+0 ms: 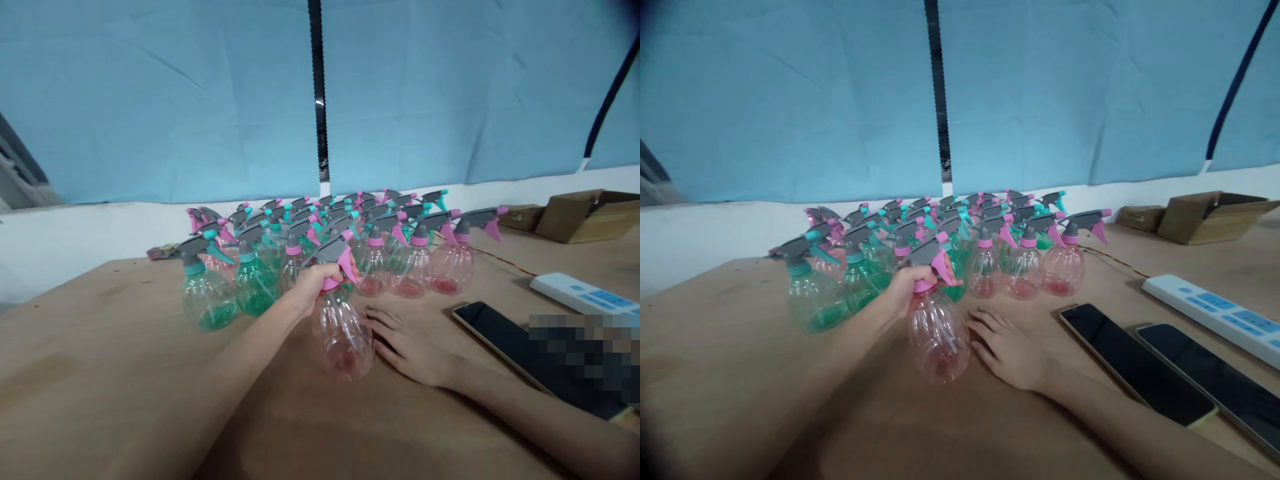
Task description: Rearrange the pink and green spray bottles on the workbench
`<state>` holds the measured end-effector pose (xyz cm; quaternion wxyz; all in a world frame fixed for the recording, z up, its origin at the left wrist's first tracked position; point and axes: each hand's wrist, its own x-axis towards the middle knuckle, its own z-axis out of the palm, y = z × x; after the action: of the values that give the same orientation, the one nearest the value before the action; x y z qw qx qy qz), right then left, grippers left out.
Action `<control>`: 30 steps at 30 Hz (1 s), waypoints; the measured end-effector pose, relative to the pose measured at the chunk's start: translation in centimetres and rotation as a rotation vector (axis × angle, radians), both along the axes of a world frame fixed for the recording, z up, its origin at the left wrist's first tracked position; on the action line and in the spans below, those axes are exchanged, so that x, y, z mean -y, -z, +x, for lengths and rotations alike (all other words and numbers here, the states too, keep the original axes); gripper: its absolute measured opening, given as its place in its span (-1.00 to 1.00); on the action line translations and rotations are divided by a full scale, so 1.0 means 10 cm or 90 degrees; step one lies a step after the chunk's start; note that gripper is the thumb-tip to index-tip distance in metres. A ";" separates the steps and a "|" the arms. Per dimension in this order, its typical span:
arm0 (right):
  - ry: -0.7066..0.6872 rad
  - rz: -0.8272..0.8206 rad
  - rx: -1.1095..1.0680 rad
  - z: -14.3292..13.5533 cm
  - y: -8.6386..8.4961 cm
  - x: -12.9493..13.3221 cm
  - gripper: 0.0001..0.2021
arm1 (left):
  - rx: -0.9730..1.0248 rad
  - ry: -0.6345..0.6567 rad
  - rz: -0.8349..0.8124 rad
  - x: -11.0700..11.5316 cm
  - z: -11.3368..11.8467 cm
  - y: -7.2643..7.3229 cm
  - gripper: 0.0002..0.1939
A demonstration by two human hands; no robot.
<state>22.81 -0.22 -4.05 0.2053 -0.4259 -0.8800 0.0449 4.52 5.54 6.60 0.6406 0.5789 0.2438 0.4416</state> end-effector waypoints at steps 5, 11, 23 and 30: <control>0.001 0.007 -0.004 0.00 0.02 0.01 -0.59 | -0.034 0.056 0.026 0.02 0.00 -0.03 -0.66; 0.003 -0.021 -0.026 -0.01 -0.01 -0.01 -0.59 | -0.042 0.081 0.078 0.06 0.01 -0.07 -0.65; 0.059 -0.085 -0.367 -0.52 -0.41 0.38 -0.28 | -0.123 0.001 0.186 0.27 0.08 -0.01 -0.57; 0.121 -0.024 -0.378 -0.15 -0.51 0.46 -0.26 | -0.303 -0.007 0.355 0.39 -0.24 0.21 -0.42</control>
<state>21.33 -4.77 1.08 0.4485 -0.4784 -0.7369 0.1643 2.13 1.63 4.54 0.3813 0.8166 0.2590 0.3474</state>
